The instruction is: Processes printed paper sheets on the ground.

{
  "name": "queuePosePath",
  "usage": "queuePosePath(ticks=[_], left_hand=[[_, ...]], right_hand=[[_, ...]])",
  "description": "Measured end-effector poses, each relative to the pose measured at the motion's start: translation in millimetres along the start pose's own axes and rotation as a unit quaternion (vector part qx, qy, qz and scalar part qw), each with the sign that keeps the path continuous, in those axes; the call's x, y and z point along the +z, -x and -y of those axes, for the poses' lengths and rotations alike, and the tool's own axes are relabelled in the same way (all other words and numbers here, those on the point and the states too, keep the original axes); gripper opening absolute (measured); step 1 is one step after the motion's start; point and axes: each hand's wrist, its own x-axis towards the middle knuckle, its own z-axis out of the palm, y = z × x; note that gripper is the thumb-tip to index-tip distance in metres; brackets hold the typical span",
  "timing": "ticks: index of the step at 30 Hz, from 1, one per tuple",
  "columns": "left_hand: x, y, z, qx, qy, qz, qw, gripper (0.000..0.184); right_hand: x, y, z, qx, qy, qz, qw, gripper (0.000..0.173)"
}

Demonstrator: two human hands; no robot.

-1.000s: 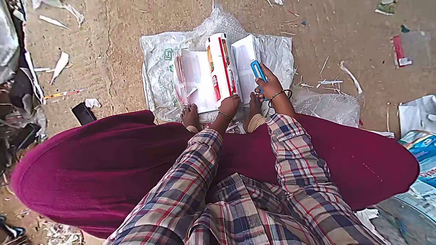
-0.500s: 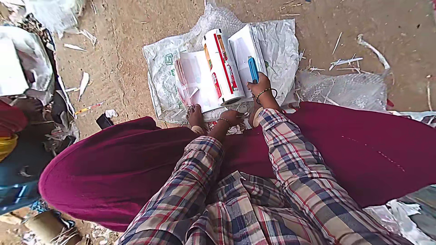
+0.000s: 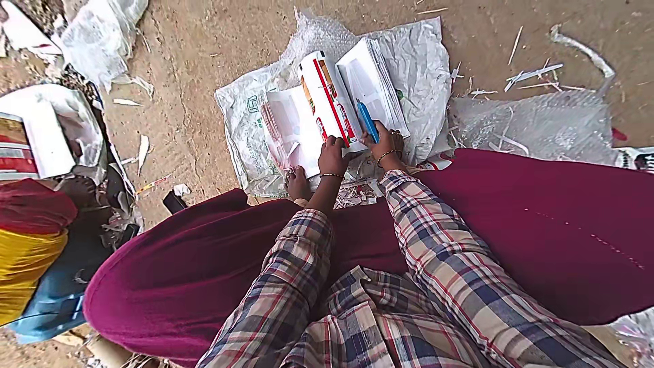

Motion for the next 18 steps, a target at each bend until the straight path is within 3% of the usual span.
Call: queuePosePath(ticks=[4,8,14,18], left_hand=[[6,4,5,0.045,-0.040,0.002,0.998,0.036],[18,9,7,0.104,-0.043,-0.067,0.991,0.021],[25,10,6,0.083,0.007,-0.125,0.989,0.016],[24,6,7,0.034,0.024,-0.100,0.994,0.019]], right_hand=[[5,-5,7,-0.024,-0.045,0.000,0.999,0.058],[9,2,1,0.001,-0.045,0.000,0.999,0.069],[11,16,7,0.005,-0.087,0.035,0.996,0.075],[13,13,0,-0.003,-0.085,0.027,0.996,0.079]])
